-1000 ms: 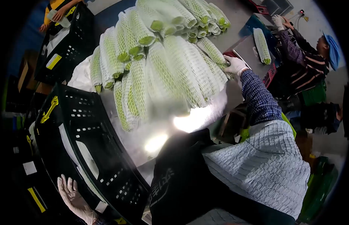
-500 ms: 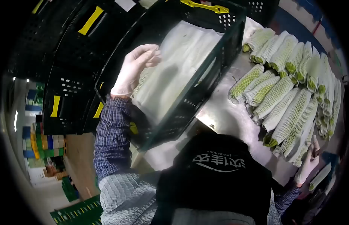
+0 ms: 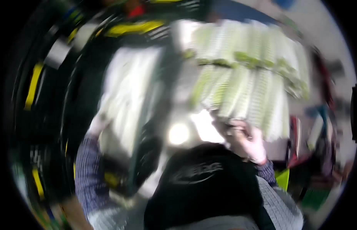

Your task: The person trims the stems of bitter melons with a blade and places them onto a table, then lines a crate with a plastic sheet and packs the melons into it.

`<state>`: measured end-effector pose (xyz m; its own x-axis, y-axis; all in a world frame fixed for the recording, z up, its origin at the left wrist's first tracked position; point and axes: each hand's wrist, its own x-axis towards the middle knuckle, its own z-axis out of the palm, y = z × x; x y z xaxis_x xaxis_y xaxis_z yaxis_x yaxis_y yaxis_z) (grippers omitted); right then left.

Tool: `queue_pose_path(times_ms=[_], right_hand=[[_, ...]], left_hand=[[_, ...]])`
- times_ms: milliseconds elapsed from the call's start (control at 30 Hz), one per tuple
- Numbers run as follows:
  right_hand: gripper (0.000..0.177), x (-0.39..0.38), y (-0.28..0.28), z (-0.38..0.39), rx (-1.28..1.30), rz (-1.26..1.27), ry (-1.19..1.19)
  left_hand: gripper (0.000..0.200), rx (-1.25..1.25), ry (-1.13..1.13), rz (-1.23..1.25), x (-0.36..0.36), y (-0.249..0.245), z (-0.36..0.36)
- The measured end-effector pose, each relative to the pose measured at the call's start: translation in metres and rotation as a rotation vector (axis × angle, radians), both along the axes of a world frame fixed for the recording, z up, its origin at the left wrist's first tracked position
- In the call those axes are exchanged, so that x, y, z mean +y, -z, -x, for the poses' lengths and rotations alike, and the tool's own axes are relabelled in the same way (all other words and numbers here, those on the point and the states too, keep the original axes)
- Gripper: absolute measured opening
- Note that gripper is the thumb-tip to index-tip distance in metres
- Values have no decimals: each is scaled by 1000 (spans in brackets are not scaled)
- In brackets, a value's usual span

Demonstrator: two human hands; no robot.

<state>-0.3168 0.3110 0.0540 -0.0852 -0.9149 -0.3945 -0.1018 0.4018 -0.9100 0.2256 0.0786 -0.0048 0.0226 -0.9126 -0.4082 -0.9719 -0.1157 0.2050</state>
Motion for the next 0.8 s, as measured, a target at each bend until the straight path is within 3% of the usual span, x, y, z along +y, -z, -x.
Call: queue_pose_path(times_ms=[100, 167, 200, 267, 367, 633, 800], right_hand=[[34, -9, 16, -5, 220, 542, -107], [24, -3, 0, -5, 283, 409, -92], [20, -3, 31, -13, 501, 792, 112], [18, 11, 23, -10, 358, 483, 63], [18, 30, 25, -8, 303, 453, 202], [15, 34, 33, -1, 491, 498, 216], [18, 30, 46, -8, 470, 675, 118]], left_hand=[[51, 112, 206, 151, -61, 19, 49], [49, 136, 321, 213, -83, 26, 118], [48, 139, 360, 232, -80, 27, 146], [47, 109, 374, 246, -63, 21, 168], [45, 109, 383, 244, -52, 25, 181], [39, 110, 436, 255, -41, 27, 193], [36, 111, 424, 236, -33, 31, 150]])
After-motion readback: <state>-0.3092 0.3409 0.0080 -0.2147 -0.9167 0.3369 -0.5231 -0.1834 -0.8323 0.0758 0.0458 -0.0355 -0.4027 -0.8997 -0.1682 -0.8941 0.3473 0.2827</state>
